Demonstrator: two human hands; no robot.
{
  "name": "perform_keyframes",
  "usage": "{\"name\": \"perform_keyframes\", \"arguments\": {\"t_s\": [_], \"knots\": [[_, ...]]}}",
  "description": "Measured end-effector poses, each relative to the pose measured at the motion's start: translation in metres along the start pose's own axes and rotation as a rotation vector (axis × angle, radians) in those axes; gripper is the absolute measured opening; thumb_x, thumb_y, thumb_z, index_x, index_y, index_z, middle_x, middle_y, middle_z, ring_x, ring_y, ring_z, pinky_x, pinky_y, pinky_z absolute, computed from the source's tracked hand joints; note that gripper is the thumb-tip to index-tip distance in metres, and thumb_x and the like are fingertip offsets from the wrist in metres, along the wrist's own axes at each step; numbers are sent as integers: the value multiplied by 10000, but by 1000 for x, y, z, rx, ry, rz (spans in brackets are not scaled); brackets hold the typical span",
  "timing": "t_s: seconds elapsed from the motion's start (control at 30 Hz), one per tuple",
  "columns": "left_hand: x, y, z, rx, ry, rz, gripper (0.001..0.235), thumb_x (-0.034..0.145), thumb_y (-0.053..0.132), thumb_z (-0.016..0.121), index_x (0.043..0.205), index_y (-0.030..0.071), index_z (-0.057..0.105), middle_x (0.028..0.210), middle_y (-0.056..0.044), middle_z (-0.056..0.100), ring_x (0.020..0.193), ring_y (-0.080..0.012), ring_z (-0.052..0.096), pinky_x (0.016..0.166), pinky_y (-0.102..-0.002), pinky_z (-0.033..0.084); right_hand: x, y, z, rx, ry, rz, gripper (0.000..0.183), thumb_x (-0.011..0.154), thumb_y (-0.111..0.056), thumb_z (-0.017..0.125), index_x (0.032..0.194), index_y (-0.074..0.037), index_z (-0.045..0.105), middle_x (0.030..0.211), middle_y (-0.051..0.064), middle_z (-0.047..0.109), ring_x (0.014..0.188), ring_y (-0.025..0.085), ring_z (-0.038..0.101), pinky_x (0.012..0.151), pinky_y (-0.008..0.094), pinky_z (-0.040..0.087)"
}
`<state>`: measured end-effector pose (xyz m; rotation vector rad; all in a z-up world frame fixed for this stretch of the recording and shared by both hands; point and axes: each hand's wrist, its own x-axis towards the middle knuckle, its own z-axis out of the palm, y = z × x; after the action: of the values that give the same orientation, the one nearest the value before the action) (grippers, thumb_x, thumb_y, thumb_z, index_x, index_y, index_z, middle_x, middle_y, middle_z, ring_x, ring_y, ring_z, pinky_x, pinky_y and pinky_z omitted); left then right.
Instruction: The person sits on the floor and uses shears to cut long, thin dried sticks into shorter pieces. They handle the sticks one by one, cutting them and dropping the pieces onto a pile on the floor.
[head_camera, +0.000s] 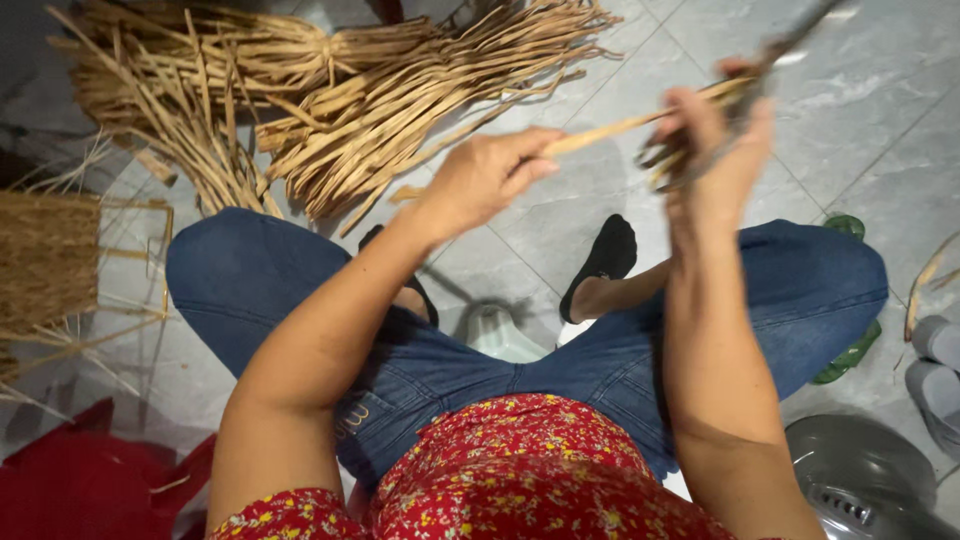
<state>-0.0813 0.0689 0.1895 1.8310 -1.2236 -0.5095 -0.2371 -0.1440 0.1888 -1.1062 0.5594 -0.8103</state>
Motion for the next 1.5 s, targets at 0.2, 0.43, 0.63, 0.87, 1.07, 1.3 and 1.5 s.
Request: {"name": "perform_keyframes", "arguments": {"t_s": [0.2, 0.43, 0.63, 0.87, 1.07, 1.3, 1.5], "knots": [[-17, -53, -43, 33, 111, -41, 286, 1008, 253, 677, 1266, 131, 689, 1042, -85, 748, 775, -209, 727, 745, -343, 562, 37, -20, -65, 170, 125, -146, 375, 1123, 60, 709, 1390, -32, 463, 980, 192, 612, 769, 209, 621, 694, 317, 535], [-68, -183, -97, -300, 617, -314, 239, 1130, 220, 583, 1300, 100, 700, 913, -8, 723, 791, -85, 663, 706, -252, 553, 53, 3, -82, 193, 0, -61, 212, 1199, -125, 669, 1265, 45, 560, 1236, 253, 690, 910, 245, 686, 786, 342, 601], [-179, -311, -135, -519, 1183, -493, 298, 1033, 227, 641, 1301, 98, 654, 786, -16, 659, 649, -90, 623, 526, -238, 498, 56, 17, -72, 254, -129, 68, 197, 1207, -123, 614, 1128, 52, 573, 1367, 219, 641, 973, 210, 664, 808, 298, 540], [-259, -348, -93, 828, 1151, -1188, 513, 622, 359, 811, 1072, 116, 776, 925, -172, 714, 830, -448, 669, 582, -638, 531, 37, 11, -35, 183, -107, 49, 242, 1185, -72, 643, 1381, -14, 513, 1207, 246, 664, 857, 229, 645, 750, 325, 536], [-167, -340, -34, 310, 704, -798, 235, 925, 208, 708, 1145, 127, 720, 1034, -111, 748, 971, -301, 716, 868, -414, 551, 22, 1, -22, 150, -44, 68, 310, 1158, -34, 639, 1422, -24, 476, 1161, 261, 652, 822, 245, 625, 723, 346, 524], [-105, -333, 77, 631, -59, -510, 261, 843, 248, 663, 1064, 174, 780, 1306, -75, 639, 1160, -347, 582, 925, -506, 519, 15, -8, -12, 130, 74, 111, 326, 1141, -8, 655, 1412, -26, 473, 1075, 241, 660, 778, 245, 652, 721, 355, 576], [-99, -369, 99, 897, -188, -591, 346, 992, 270, 496, 1107, 87, 767, 1552, -63, 475, 1310, -359, 445, 1024, -679, 335, 5, -15, -4, 119, 110, 124, 371, 1083, -32, 681, 1401, -38, 490, 1083, 223, 709, 781, 227, 708, 683, 331, 597]]}}
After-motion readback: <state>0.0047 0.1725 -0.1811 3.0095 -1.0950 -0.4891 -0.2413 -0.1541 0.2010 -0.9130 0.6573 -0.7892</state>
